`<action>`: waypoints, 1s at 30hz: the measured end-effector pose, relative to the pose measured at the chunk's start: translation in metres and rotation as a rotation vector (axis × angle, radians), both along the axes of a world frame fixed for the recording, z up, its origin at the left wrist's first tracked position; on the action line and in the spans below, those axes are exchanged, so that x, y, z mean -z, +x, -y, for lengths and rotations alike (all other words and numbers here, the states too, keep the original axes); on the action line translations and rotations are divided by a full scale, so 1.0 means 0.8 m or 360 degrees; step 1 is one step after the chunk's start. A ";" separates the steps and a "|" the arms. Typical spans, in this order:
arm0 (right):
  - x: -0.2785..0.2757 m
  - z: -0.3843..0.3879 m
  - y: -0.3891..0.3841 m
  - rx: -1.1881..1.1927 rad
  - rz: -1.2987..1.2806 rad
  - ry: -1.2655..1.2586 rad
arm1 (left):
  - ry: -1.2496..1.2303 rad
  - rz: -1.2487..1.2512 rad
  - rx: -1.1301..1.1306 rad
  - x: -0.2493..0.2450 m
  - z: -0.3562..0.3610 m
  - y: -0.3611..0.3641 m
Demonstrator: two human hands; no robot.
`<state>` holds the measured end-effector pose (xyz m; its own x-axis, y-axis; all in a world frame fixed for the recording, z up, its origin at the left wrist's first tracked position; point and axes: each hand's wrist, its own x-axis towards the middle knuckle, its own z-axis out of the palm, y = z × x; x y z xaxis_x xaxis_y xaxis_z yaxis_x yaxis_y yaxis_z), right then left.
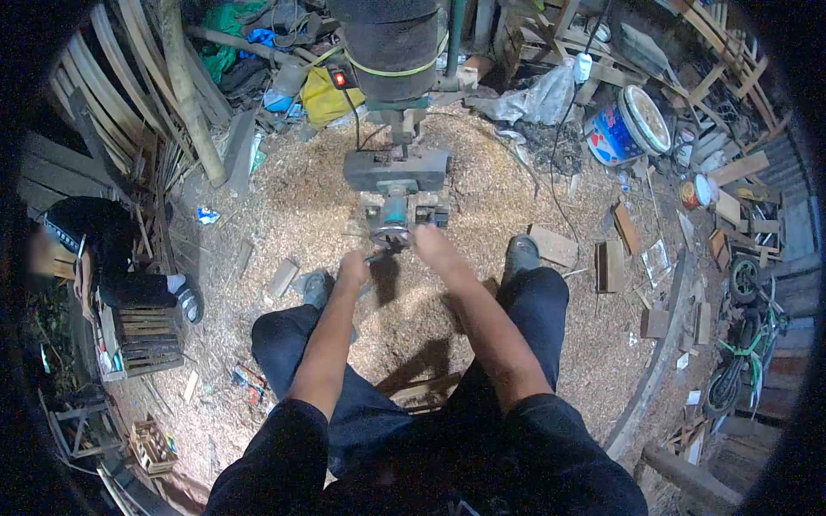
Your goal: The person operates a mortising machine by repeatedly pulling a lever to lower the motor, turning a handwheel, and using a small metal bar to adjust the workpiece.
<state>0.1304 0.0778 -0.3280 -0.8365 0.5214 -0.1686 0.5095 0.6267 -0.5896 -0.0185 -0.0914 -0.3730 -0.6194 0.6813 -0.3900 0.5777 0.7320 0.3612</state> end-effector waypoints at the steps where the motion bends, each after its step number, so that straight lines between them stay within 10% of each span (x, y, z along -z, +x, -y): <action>1: 0.001 -0.002 -0.001 -0.0025 -0.0006 0.0025 | -0.0011 -0.0005 -0.0050 0.014 -0.002 -0.004; 10: -0.004 -0.013 -0.001 -0.0019 -0.0053 -0.0063 | -0.0096 -0.0085 -0.0080 0.030 -0.004 -0.013; 14: -0.043 -0.023 -0.005 -0.0027 -0.0114 0.0040 | 0.0702 -0.0053 -0.0151 -0.016 -0.016 -0.022; 23: -0.189 -0.085 -0.023 0.0568 -0.1301 -0.0003 | 0.1868 -0.0158 -0.0027 -0.263 -0.086 -0.029; 30: -0.380 -0.220 -0.093 0.0790 -0.2056 0.0107 | 0.2362 -0.1386 0.0391 -0.488 -0.205 -0.036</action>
